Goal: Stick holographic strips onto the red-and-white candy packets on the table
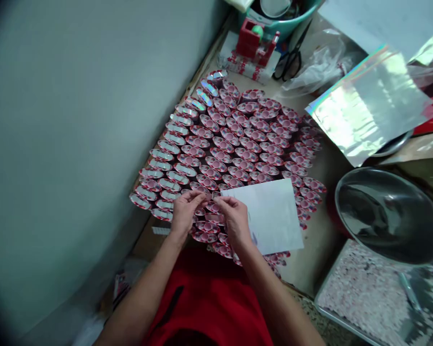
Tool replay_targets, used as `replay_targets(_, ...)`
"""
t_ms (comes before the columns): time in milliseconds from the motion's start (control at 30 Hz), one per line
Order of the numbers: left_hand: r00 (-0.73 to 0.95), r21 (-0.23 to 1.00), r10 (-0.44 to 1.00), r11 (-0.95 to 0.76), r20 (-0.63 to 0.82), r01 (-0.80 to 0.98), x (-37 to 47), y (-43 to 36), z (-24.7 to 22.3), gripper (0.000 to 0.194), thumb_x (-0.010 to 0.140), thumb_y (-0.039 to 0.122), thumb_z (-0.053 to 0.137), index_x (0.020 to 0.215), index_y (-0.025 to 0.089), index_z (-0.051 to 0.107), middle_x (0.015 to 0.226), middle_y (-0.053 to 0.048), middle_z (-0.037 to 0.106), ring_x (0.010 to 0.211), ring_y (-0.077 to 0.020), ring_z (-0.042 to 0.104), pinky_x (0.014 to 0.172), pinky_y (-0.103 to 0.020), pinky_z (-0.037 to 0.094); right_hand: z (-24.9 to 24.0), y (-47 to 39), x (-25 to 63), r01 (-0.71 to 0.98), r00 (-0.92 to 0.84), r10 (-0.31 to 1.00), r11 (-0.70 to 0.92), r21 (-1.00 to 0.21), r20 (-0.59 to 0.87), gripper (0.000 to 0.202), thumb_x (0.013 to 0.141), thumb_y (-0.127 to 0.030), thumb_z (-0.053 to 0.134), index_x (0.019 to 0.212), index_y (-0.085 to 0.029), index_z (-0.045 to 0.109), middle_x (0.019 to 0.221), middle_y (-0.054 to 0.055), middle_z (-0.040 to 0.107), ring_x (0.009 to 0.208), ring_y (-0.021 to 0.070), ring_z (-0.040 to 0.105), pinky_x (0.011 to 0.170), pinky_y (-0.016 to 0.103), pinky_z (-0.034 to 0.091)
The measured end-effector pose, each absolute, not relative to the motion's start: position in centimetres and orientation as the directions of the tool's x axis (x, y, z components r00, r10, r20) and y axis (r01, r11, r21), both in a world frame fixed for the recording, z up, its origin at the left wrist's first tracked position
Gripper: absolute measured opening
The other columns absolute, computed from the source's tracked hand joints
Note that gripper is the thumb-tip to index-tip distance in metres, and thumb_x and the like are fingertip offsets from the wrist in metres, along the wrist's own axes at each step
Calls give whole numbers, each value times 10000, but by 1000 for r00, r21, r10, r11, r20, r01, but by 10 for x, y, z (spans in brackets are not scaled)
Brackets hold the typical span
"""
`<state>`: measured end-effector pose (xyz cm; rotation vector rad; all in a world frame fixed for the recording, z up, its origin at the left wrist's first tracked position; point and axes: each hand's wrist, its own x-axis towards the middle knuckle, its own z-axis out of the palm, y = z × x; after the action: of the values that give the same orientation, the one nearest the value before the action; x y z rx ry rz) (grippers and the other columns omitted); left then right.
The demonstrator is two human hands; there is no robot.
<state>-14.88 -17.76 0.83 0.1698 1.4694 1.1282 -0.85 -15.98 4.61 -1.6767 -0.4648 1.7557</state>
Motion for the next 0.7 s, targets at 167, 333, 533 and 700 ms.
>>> replay_targets(167,-477,865,741,494,-472,-88,-199,-158,4,196,787,376,823,857,196,790,789,-24,762,715,-170,700,708,-281,555,26,-141,-58,-5,156,778,-616,-788,-609,382,687,-537,850,799,-174,809,747,48,760,658,184,633,642,302,504)
replay_targets(333,-522,828,837,403,-162,390,-235,-104,-2,122,870,324,765,866,211,811,896,-58,748,891,-228,678,904,-370,525,1,-96,-99,385,288,877,-475,-791,-386,379,839,-538,693,896,-192,838,764,44,775,699,197,656,689,292,477)
replay_targets(533,-536,635,844,413,2,653,-244,-71,-19,113,869,353,786,873,251,834,1045,-91,663,1048,-282,597,1030,-443,453,-11,-61,-116,691,280,908,-417,-591,-313,293,918,-471,655,929,-240,834,853,59,789,792,227,680,751,312,439)
replay_targets(700,-529,607,849,418,5,676,-243,-73,-26,100,854,366,807,886,275,835,1055,-86,631,1062,-288,583,1018,-444,445,-13,-62,-118,729,283,908,-413,-546,-309,275,939,-454,645,932,-242,818,858,58,782,795,232,673,744,314,422)
